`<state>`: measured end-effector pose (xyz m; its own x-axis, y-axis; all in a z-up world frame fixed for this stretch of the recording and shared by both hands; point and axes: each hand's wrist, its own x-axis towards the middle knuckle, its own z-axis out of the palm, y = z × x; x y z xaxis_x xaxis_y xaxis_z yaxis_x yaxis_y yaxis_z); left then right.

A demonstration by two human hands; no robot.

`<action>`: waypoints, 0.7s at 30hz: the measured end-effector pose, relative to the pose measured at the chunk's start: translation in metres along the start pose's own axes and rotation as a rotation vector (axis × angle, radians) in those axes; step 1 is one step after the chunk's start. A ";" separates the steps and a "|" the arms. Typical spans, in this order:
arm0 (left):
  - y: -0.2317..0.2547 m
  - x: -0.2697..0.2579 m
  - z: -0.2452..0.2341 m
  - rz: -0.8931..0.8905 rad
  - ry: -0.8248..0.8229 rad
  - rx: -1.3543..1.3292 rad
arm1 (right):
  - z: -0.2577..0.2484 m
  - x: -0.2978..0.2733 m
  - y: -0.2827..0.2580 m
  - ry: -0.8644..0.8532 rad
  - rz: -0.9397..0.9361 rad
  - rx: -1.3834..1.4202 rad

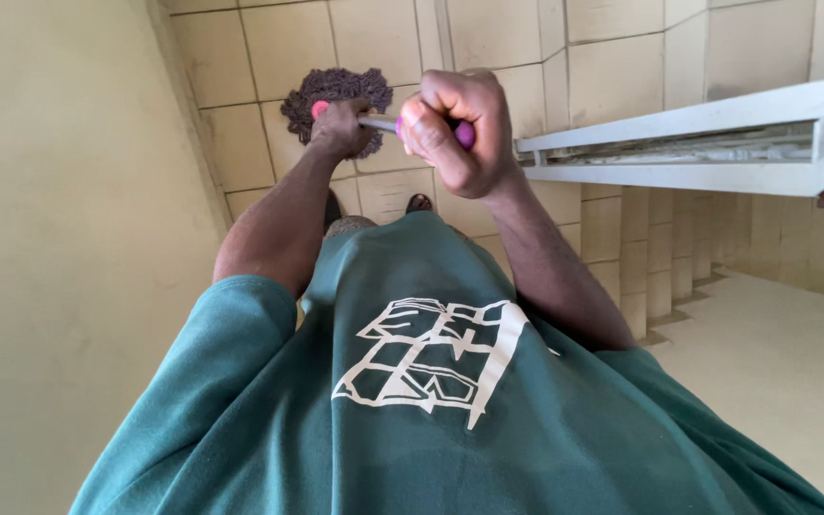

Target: The person is mopping the tiled steps of a staircase using a mop with a purple handle.

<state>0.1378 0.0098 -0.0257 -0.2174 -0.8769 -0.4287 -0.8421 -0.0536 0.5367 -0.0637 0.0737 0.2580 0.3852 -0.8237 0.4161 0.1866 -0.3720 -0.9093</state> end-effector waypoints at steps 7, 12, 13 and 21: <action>-0.042 -0.016 0.043 -0.004 0.227 -0.199 | 0.017 0.020 -0.023 -0.078 0.164 -0.034; -0.013 -0.031 0.046 0.008 0.167 -0.273 | 0.035 0.025 -0.052 -0.156 0.142 -0.304; -0.007 -0.030 0.044 0.026 0.141 -0.287 | 0.038 0.026 -0.058 -0.168 0.146 -0.366; 0.028 -0.012 0.034 0.200 -0.087 -0.278 | 0.059 0.039 -0.074 -0.061 0.127 -0.463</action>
<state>0.0998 0.0351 -0.0306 -0.4157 -0.8399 -0.3491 -0.6146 -0.0235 0.7885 -0.0091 0.0942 0.3419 0.4339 -0.8534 0.2890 -0.2819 -0.4332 -0.8561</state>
